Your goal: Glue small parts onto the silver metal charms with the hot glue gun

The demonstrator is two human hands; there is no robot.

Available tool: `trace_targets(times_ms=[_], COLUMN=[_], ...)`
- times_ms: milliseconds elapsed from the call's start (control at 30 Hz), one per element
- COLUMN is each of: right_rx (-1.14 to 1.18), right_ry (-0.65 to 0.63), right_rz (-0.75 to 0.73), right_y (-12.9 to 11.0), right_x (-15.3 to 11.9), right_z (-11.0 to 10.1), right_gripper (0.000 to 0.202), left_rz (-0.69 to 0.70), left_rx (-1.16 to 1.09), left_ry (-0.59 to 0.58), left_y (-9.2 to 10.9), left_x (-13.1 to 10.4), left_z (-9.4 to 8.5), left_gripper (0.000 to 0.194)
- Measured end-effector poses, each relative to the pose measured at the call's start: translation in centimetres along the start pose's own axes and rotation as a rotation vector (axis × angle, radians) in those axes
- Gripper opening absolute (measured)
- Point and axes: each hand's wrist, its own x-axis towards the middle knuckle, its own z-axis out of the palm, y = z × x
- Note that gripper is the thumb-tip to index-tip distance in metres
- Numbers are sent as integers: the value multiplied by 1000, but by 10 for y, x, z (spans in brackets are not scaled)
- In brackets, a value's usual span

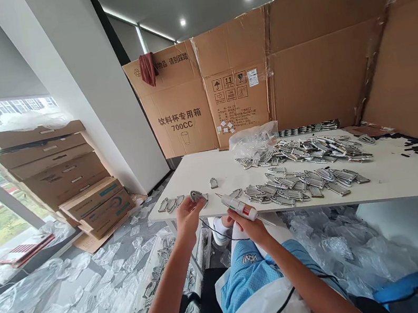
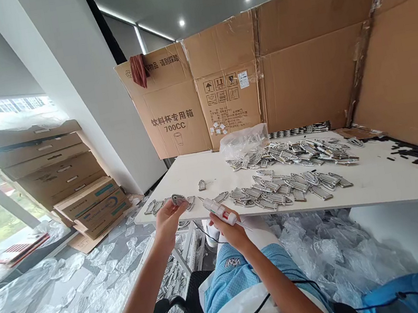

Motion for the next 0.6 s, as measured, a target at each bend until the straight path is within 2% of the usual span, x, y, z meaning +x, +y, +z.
trace_targets(times_ms=[167, 267, 467, 600], right_rx=[-23, -32, -20, -2], right_ry=[7, 5, -1, -9], right_rz=[-10, -14, -14, -10], right_y=[2, 1, 0, 5], right_x=[-1, -2, -1, 2], right_z=[-1, -2, -1, -2], right_gripper=[53, 54, 59, 58], left_rz=[-80, -118, -98, -82], left_rx=[-114, -141, 10, 23], left_ry=[89, 105, -12, -30], left_y=[-3, -2, 1, 0], left_x=[2, 3, 3, 2], left_z=[-2, -4, -3, 1], left_gripper=[58, 60, 49, 46])
